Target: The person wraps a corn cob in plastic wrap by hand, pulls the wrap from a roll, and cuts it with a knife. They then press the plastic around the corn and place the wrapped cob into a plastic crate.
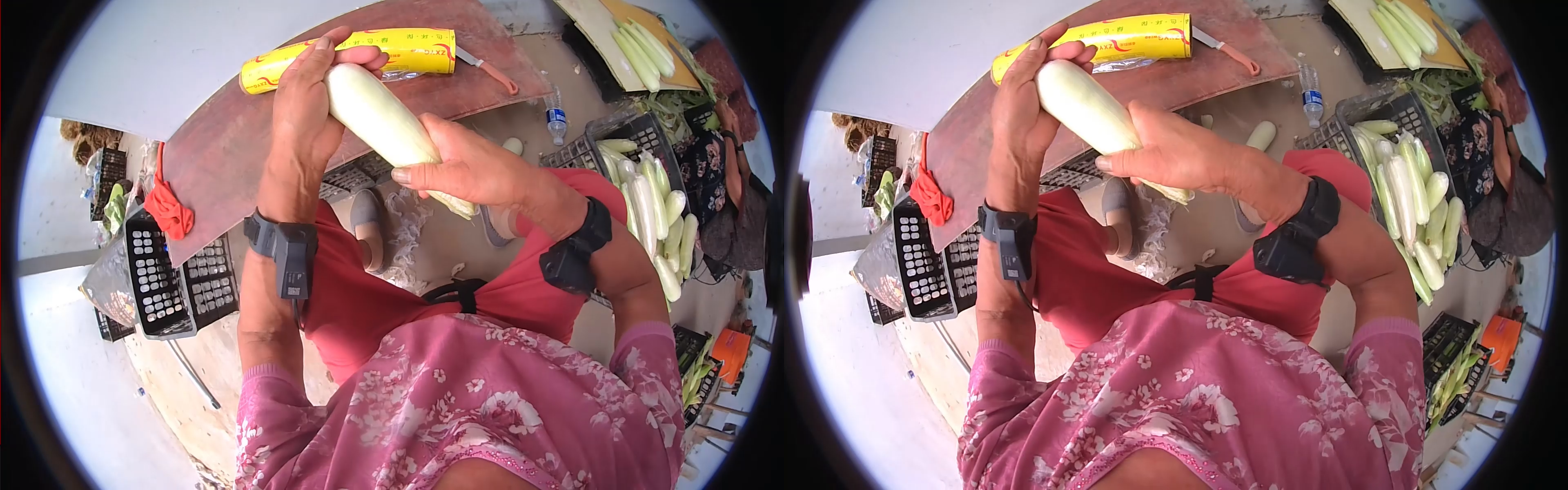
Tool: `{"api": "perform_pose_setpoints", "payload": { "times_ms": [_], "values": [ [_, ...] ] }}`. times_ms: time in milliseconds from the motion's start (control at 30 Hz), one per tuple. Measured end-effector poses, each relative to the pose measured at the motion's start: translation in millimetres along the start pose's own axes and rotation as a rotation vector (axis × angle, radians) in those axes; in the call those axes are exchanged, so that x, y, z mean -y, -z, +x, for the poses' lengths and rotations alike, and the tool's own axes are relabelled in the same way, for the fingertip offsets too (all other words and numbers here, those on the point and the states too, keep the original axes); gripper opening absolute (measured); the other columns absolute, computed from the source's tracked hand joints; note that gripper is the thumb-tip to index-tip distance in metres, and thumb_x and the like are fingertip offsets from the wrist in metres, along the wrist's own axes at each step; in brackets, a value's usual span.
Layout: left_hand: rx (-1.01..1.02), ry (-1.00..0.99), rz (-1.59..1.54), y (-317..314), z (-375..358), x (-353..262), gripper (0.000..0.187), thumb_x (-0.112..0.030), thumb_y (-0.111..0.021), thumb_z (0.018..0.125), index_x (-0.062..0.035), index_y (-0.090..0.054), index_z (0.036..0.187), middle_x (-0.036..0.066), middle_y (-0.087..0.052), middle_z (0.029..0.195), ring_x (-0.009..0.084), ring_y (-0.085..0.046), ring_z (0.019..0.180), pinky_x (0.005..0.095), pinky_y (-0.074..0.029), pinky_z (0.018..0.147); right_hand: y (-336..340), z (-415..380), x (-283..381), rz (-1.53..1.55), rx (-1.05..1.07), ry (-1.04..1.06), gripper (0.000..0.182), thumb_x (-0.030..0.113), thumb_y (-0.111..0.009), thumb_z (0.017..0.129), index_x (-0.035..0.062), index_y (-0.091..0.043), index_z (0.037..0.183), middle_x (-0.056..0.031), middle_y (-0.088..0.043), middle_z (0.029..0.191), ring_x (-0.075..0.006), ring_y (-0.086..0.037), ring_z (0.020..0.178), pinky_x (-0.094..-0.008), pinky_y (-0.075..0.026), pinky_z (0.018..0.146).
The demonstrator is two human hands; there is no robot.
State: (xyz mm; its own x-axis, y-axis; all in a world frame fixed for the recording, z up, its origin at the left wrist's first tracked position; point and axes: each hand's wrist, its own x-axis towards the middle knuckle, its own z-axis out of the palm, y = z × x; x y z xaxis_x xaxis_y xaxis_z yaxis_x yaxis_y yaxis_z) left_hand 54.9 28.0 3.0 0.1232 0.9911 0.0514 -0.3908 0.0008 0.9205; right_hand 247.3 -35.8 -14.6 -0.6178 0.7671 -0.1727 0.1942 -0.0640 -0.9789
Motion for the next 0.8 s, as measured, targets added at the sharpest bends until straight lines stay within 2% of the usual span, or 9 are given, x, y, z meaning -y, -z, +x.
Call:
{"api": "perform_pose_setpoints", "payload": {
  "times_ms": [133,200,333,433,533,567,600,700,800],
  "values": [
    [-0.064,0.040,-0.019,-7,-2,-2,0.051,-0.037,-0.039,0.102,0.0054,-0.048,0.129,0.019,-0.064,0.113,0.0315,-0.063,0.103,0.0414,-0.051,0.093,3,1,2,0.057,0.021,0.017,0.048,0.032,-0.068,0.088,-0.0018,-0.046,0.114,-0.0060,-0.058,0.090,-0.0105,-0.059,0.077,-0.0255,-0.050,0.068],
    [-0.075,0.048,-0.140,-12,-3,-3,0.057,-0.043,-0.039,0.101,0.0054,-0.049,0.128,0.021,-0.060,0.119,0.0343,-0.060,0.109,0.0454,-0.049,0.097,6,1,2,0.041,0.020,0.012,0.048,0.033,-0.068,0.088,-0.0018,-0.046,0.114,-0.0057,-0.058,0.090,-0.0105,-0.059,0.077,-0.0253,-0.050,0.068],
    [-0.048,0.031,-0.303,-12,-5,-6,0.065,-0.053,-0.037,0.098,0.0050,-0.051,0.125,0.025,-0.056,0.123,0.0377,-0.052,0.120,0.0518,-0.043,0.103,7,2,5,0.087,-0.045,0.098,0.049,0.034,-0.071,0.084,-0.0057,-0.049,0.103,-0.0091,-0.058,0.086,-0.0121,-0.060,0.070,-0.0263,-0.050,0.060],
    [-0.015,0.014,-0.297,-5,-1,-3,0.056,-0.046,-0.045,0.098,0.0047,-0.054,0.118,0.025,-0.060,0.116,0.0378,-0.057,0.115,0.0514,-0.045,0.101,9,1,4,0.019,-0.070,0.102,0.049,0.034,-0.072,0.083,-0.0057,-0.050,0.102,-0.0104,-0.059,0.085,-0.0125,-0.060,0.070,-0.0263,-0.049,0.059],
    [0.008,0.081,-0.100,-2,1,6,0.041,-0.036,-0.054,0.096,0.0031,-0.057,0.109,0.023,-0.064,0.106,0.0367,-0.063,0.105,0.0498,-0.049,0.096,11,0,6,-0.046,-0.076,0.072,0.049,0.033,-0.073,0.081,-0.0059,-0.051,0.100,-0.0121,-0.060,0.086,-0.0130,-0.061,0.071,-0.0269,-0.049,0.059],
    [0.029,0.127,-0.215,1,2,6,0.026,-0.023,-0.059,0.093,0.0019,-0.059,0.102,0.019,-0.066,0.094,0.0343,-0.066,0.093,0.0483,-0.052,0.092,11,0,8,-0.058,-0.068,0.054,0.050,0.032,-0.074,0.080,-0.0063,-0.051,0.101,-0.0124,-0.061,0.086,-0.0137,-0.061,0.072,-0.0275,-0.049,0.061],
    [0.001,0.136,-0.244,3,4,7,0.025,-0.021,-0.059,0.093,0.0020,-0.058,0.102,0.019,-0.066,0.094,0.0335,-0.066,0.092,0.0481,-0.051,0.092,11,-1,9,-0.071,-0.060,0.034,0.050,0.031,-0.075,0.079,-0.0067,-0.051,0.102,-0.0126,-0.061,0.086,-0.0144,-0.061,0.073,-0.0282,-0.049,0.062],
    [-0.051,0.141,-0.339,14,10,9,0.022,-0.017,-0.057,0.092,0.0023,-0.057,0.102,0.018,-0.065,0.093,0.0318,-0.066,0.091,0.0475,-0.051,0.092,14,-2,9,-0.201,-0.116,0.248,0.057,0.028,-0.077,0.076,-0.0083,-0.052,0.113,-0.0140,-0.062,0.094,-0.0172,-0.061,0.084,-0.0301,-0.050,0.071],
    [-0.069,0.098,-0.425,31,16,4,0.024,-0.017,-0.058,0.091,0.0027,-0.055,0.105,0.019,-0.064,0.096,0.0326,-0.064,0.094,0.0471,-0.051,0.093,17,0,2,-0.105,-0.140,0.346,0.071,0.026,-0.078,0.074,-0.0065,-0.046,0.129,-0.0143,-0.062,0.105,-0.0199,-0.059,0.098,-0.0315,-0.048,0.082]
  ]
}}
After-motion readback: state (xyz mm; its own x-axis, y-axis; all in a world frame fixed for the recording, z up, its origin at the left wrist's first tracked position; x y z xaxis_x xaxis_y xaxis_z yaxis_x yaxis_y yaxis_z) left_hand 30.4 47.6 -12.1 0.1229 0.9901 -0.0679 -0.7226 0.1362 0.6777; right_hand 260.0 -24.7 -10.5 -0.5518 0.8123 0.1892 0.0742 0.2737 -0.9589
